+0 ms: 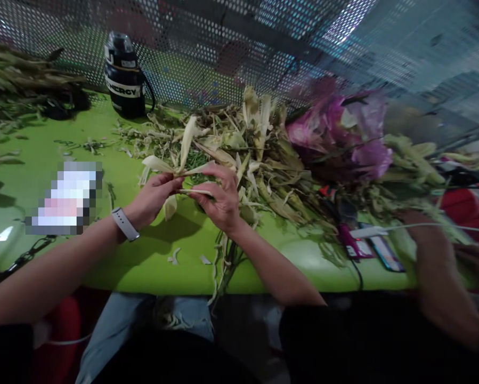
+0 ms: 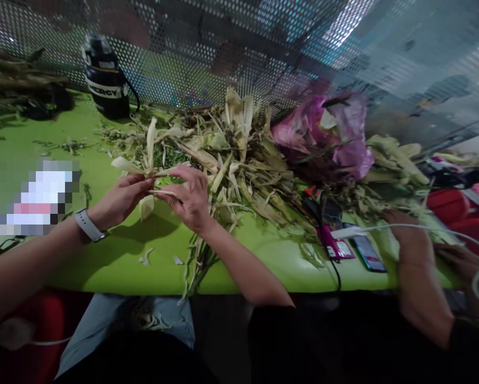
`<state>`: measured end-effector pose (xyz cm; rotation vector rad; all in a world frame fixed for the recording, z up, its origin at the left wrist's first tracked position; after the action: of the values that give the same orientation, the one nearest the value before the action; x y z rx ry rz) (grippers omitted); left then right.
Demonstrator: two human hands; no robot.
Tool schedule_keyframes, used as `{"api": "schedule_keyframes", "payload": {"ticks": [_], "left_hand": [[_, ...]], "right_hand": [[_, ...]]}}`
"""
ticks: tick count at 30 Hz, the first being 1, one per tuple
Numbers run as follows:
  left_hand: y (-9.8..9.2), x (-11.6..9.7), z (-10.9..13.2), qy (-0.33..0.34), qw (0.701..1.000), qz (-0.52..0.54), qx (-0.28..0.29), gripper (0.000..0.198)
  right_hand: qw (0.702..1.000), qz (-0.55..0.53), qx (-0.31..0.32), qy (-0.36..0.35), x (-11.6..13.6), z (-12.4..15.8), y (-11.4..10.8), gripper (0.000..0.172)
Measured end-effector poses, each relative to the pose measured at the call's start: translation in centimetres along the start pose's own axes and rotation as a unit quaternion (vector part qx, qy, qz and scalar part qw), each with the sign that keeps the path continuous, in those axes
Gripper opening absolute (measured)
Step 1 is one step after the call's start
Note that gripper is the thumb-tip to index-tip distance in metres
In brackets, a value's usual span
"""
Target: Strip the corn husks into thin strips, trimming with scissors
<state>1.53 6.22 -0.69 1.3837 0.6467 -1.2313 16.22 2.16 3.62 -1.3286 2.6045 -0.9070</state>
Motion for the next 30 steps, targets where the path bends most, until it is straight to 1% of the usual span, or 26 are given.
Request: {"api": "schedule_keyframes", "payload": {"ticks": [1,3,6,8,10,12,13,16,18,22,24,27,30], "left_hand": [[0.1,0.0,0.0,0.0,1.0,-0.014,0.016,0.009],[0.3,0.1,0.1,-0.003,0.998,-0.05,0.043,0.013],[0.5,0.2,0.2,-0.008,0.993,-0.097,0.067,0.015],[0.5,0.2,0.3,-0.014,0.992,-0.109,0.067,0.014],[0.4,0.1,0.4,-0.013,0.993,-0.104,0.05,0.013],[0.3,0.1,0.5,-0.008,0.994,-0.098,0.037,0.013],[0.4,0.1,0.5,-0.008,0.994,-0.098,0.042,0.014],[0.8,0.4,0.5,-0.021,0.99,-0.111,0.08,0.021],[0.8,0.7,0.5,-0.027,0.99,-0.109,0.089,0.025],[0.7,0.9,0.6,-0.037,0.993,-0.071,0.082,0.029],[0.7,1.0,0.6,-0.052,0.994,-0.053,0.081,0.029],[0.6,1.2,0.7,-0.079,0.992,-0.046,0.081,0.03],[0.3,1.1,0.6,-0.077,0.994,-0.047,0.063,0.03]], "right_hand": [[1.0,-0.005,-0.001,0.002,-0.2,-0.2,-0.1,0.02],[0.999,-0.025,0.019,0.015,-0.8,-0.3,0.2,0.023],[0.995,-0.052,0.051,0.074,-1.8,-0.1,0.7,0.027],[0.986,-0.079,0.062,0.134,-2.3,0.3,1.0,0.029],[0.973,-0.112,0.074,0.187,-2.5,0.5,1.3,0.032],[0.961,-0.148,0.085,0.218,-2.4,0.6,1.5,0.034],[0.955,-0.165,0.092,0.229,-2.3,0.6,1.7,0.035],[0.938,-0.218,0.103,0.25,-2.1,0.6,2.0,0.037],[0.928,-0.245,0.104,0.262,-2.1,0.7,2.1,0.037],[0.911,-0.29,0.086,0.279,-2.6,1.0,2.4,0.035],[0.901,-0.314,0.079,0.289,-2.8,1.2,2.6,0.035],[0.887,-0.338,0.084,0.302,-3.1,1.4,3.1,0.039],[0.892,-0.313,0.101,0.311,-3.4,1.6,3.5,0.041]]}}
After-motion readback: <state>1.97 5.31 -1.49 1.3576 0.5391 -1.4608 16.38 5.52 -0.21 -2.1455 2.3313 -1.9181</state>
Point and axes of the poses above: each hand's wrist, its own z-axis away from the middle knuckle, its own y-axis out of the palm, x = y × z, the point moved 6 cm from there along -z, towards the middle knuckle, and after that the axes turned 5 degrees about -y, right-handed, at the moved point
